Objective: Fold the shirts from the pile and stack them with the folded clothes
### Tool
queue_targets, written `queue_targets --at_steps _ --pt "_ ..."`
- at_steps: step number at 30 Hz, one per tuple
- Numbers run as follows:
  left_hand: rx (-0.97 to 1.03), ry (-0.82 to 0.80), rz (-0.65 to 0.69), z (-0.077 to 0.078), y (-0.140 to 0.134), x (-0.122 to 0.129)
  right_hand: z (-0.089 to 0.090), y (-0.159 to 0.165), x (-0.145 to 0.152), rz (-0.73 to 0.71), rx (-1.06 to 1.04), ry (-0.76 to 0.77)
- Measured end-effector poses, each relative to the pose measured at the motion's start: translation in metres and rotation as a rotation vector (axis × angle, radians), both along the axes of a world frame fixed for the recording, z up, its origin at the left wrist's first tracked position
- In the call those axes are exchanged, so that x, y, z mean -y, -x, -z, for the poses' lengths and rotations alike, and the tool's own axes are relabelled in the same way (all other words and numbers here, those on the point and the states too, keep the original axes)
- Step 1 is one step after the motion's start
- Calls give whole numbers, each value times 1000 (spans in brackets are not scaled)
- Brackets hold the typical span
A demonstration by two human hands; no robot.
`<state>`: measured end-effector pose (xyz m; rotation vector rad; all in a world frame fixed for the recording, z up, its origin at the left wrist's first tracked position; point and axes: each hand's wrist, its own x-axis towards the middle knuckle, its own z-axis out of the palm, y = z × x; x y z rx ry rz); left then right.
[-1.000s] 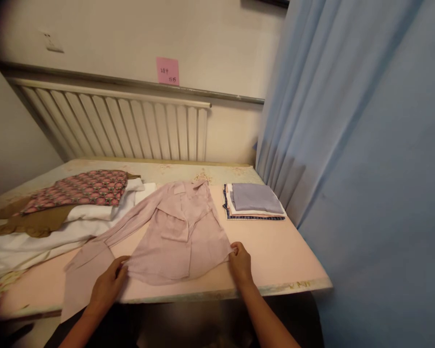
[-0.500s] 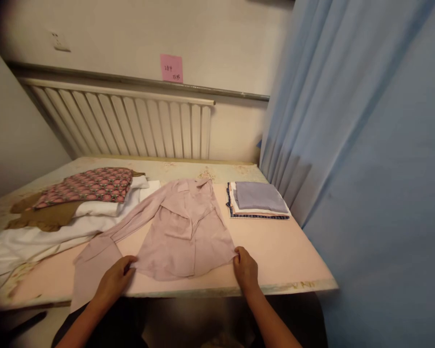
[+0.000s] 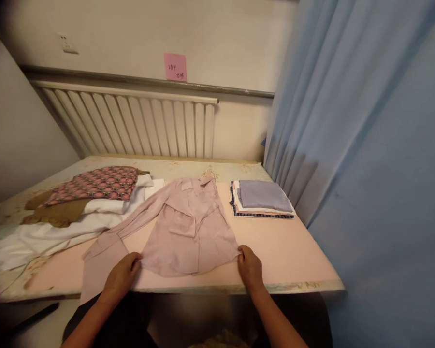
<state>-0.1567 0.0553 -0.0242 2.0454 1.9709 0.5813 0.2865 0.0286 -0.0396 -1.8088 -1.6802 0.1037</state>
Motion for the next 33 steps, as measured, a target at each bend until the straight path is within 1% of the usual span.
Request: queue_targets --at_steps 5,9,13,18,24,33 --pt "-100 44 46 -5 -3 0 -1 1 0 1 34 -17" --pt "-211 81 79 -15 -10 -1 1 1 0 12 44 -22" --pt "-299 125 68 -23 -17 1 4 1 0 24 53 -27" --pt "-357 102 73 -21 -16 0 8 -2 -1 8 85 -52" --pt "-301 78 30 -18 -9 1 4 -9 -1 -42 152 -54" --pt "-453 76 82 -25 -10 8 2 -14 0 -79 246 -43"
